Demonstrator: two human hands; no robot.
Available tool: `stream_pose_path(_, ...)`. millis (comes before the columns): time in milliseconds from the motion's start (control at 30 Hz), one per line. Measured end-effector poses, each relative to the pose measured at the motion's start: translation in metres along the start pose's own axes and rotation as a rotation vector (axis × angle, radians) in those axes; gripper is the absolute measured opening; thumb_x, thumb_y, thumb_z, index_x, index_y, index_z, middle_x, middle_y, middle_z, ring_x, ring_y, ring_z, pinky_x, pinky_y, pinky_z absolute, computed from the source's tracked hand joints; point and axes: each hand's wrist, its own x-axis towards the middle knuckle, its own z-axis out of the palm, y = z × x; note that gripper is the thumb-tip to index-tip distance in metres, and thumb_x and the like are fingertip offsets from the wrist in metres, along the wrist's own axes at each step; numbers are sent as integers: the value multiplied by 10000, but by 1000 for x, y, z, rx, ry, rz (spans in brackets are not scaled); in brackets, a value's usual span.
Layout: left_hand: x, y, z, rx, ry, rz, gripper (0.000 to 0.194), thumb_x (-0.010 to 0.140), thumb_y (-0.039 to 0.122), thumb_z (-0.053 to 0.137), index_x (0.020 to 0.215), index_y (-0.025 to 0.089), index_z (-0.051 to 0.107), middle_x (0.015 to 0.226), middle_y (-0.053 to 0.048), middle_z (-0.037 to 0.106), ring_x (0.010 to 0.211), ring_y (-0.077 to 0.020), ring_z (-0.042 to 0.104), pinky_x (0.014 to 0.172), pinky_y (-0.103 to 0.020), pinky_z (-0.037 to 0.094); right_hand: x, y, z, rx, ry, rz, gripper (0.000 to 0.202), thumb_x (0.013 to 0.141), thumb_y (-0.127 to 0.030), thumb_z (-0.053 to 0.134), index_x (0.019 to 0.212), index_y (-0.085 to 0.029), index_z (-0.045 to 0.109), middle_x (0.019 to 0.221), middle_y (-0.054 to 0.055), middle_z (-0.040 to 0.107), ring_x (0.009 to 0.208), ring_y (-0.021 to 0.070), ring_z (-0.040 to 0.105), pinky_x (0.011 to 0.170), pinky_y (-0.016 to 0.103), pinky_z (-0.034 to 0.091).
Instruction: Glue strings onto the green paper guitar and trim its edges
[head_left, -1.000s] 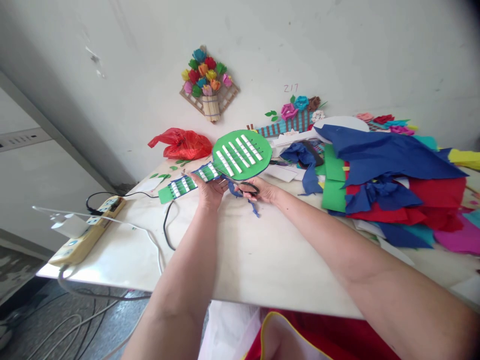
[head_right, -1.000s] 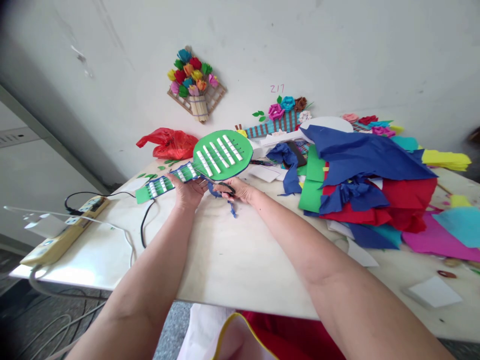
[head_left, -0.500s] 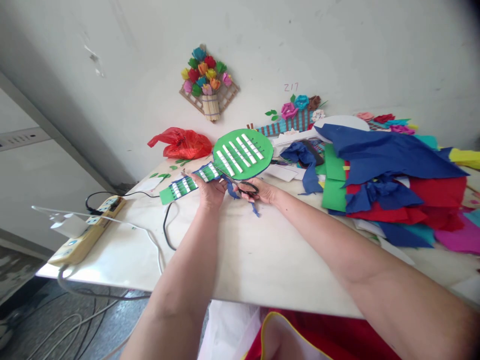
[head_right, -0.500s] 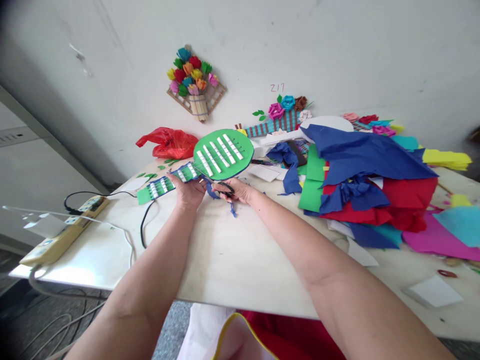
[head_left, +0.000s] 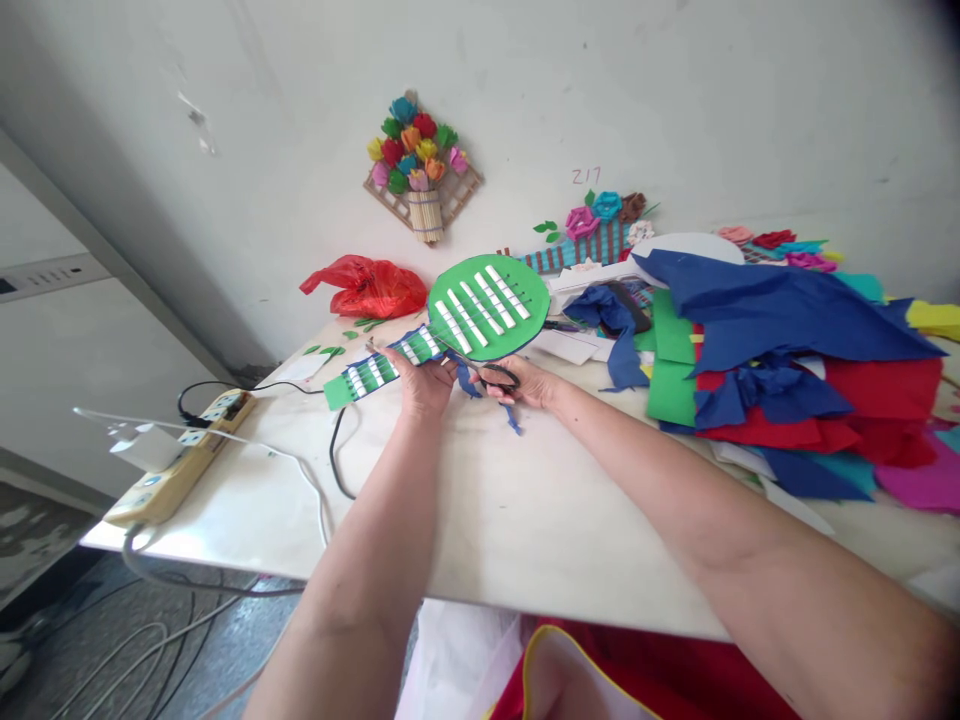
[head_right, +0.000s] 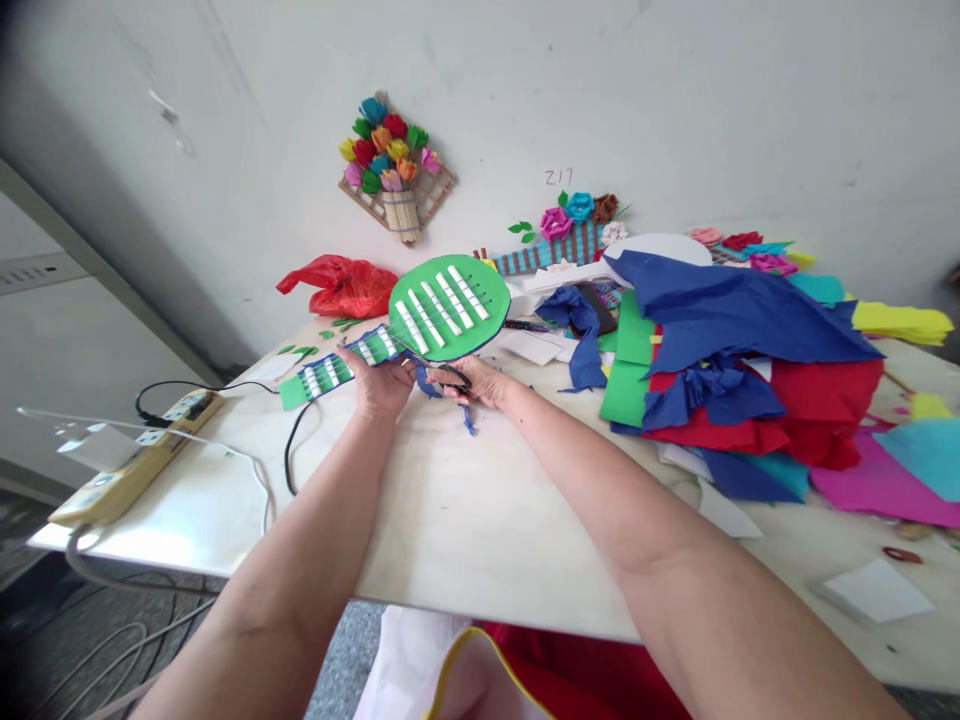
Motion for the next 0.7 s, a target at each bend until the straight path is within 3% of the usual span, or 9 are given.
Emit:
stream_pose_path(467, 0, -1, 2, 5, 44, 11, 913, 671, 831, 157, 1182, 186, 552, 989, -142, 653, 909, -281, 639, 723, -381, 523, -1, 2, -2, 0, -24, 21, 425, 715, -513, 615, 859, -114, 587, 518, -40, 508, 378, 36, 381, 316, 151, 266)
stream_pose_path(700, 5, -6, -4, -36, -44, -1, 913, 688, 818, 163, 1195, 163, 548, 1000, -154, 656, 892, -277, 645, 689, -367, 529, -4, -3, 2, 1, -27, 25, 447, 687, -529, 625, 849, -116, 577, 514, -35, 502, 391, 46, 371, 321, 165, 244)
